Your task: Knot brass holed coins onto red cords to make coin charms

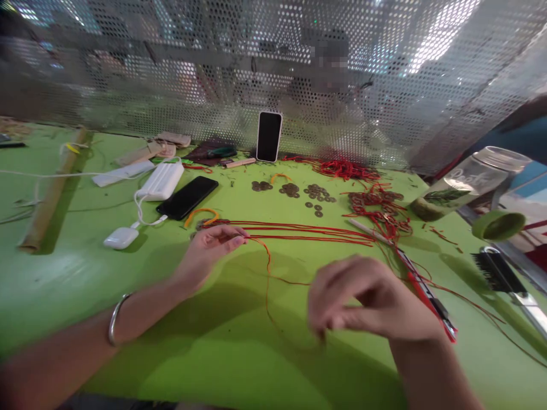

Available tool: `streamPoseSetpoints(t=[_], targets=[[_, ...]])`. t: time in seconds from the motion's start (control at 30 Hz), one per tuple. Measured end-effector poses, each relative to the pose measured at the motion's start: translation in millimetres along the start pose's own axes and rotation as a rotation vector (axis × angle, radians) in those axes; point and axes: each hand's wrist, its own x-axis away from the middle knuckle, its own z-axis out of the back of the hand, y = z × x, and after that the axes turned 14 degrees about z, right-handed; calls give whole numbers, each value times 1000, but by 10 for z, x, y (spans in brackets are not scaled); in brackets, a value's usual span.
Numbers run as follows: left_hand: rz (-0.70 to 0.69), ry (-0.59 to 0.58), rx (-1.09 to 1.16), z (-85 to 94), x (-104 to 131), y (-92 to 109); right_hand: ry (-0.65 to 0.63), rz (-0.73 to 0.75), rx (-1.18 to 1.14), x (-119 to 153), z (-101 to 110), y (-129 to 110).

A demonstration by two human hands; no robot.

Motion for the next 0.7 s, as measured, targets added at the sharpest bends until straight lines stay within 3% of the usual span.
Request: streamPoseSetpoints(t=[0.07, 0.23, 0.37, 0.57, 0.7], targets=[[-35, -74, -23, 8, 7, 6, -2, -76, -24, -104, -16, 63], [-126, -268, -83, 13, 51, 10, 204, -356, 79, -236, -214, 234], [-82, -382, -172, -32, 123, 7, 298, -396, 207, -260, -427, 262], [-81, -304, -312, -103, 195, -11, 376, -330, 337, -291, -653, 267], [-103, -232, -367, -115, 220, -3, 340, -256, 379, -286, -720, 253]])
